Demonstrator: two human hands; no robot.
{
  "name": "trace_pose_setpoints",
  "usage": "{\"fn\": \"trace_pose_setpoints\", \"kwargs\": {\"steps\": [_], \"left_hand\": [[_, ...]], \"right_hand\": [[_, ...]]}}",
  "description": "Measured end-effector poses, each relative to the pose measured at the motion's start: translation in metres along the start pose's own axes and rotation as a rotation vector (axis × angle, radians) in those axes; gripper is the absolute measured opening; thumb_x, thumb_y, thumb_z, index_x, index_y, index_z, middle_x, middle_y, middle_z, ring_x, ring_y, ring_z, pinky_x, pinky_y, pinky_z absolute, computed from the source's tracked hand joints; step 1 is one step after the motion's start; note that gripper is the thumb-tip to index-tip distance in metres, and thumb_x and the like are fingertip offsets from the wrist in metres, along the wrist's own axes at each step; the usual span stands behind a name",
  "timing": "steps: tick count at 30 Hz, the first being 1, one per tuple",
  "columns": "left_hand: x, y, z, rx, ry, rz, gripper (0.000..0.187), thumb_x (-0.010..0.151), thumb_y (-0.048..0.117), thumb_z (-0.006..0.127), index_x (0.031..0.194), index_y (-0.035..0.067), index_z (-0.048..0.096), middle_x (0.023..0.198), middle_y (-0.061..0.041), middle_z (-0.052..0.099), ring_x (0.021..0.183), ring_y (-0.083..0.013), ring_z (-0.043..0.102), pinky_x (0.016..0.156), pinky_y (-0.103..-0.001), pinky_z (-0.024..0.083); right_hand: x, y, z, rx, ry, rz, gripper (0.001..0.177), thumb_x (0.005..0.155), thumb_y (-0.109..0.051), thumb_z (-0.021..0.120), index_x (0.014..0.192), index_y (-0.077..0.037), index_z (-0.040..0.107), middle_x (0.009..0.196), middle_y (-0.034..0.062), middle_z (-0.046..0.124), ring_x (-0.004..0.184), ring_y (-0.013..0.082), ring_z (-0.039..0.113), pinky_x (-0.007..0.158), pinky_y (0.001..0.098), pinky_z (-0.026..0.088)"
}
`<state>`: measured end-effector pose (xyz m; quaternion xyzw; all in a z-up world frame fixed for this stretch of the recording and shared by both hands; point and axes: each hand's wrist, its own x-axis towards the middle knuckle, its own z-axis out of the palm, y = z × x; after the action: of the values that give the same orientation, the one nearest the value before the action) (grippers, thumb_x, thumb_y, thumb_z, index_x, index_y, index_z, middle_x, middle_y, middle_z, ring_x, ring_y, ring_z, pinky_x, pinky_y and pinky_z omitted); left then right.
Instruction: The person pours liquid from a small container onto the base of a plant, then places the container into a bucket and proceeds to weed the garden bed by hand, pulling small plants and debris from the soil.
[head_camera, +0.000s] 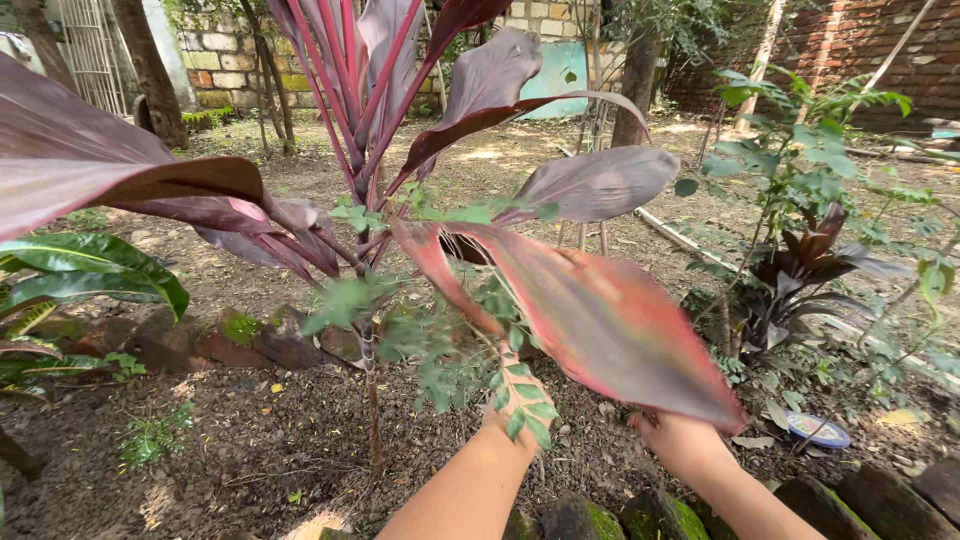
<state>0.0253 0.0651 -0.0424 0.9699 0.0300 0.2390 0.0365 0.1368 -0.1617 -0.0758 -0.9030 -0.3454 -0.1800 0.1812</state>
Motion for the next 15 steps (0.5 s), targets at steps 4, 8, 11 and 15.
{"fn": "trace_pose_setpoints", "kwargs": {"steps": [4,8,11,15], "left_hand": [[0.008,0.008,0.008,-0.021,0.011,-0.004,0.042,0.095,0.03,0.057,0.132,0.014,0.063,0.134,-0.012,0.058,0.128,-0.0336,0.051,0.111,-0.051,0.034],[0.039,0.025,0.006,-0.054,0.063,0.021,0.043,0.095,0.031,0.056,0.134,0.014,0.062,0.136,-0.012,0.056,0.13,-0.0343,0.05,0.112,-0.052,0.033],[0.045,0.028,0.006,-0.058,0.074,0.03,0.044,0.095,0.032,0.055,0.135,0.014,0.061,0.138,-0.012,0.055,0.131,-0.0348,0.048,0.112,-0.052,0.032],[0.054,0.031,0.007,-0.072,0.09,0.055,0.045,0.096,0.033,0.054,0.136,0.014,0.06,0.14,-0.013,0.053,0.132,-0.0355,0.047,0.113,-0.053,0.031]], "right_hand": [[0.01,-0.004,0.012,0.014,0.083,0.087,0.04,0.088,-0.028,0.066,0.125,-0.014,0.068,0.13,0.0148,0.067,0.124,0.0345,0.06,0.11,0.0455,0.045],[0.016,-0.016,0.017,-0.082,0.1,0.067,0.045,0.088,-0.031,0.064,0.13,-0.016,0.067,0.135,0.0157,0.062,0.128,0.0377,0.055,0.113,0.0485,0.04],[0.011,-0.015,0.018,-0.178,0.213,-0.091,0.05,0.085,-0.029,0.064,0.132,-0.014,0.065,0.135,0.0181,0.06,0.128,0.0401,0.052,0.112,0.0512,0.038],[0.014,-0.012,0.017,-0.102,0.247,-0.081,0.048,0.087,-0.025,0.064,0.133,-0.012,0.064,0.135,0.0171,0.061,0.128,0.0361,0.054,0.11,0.0478,0.04]]}}
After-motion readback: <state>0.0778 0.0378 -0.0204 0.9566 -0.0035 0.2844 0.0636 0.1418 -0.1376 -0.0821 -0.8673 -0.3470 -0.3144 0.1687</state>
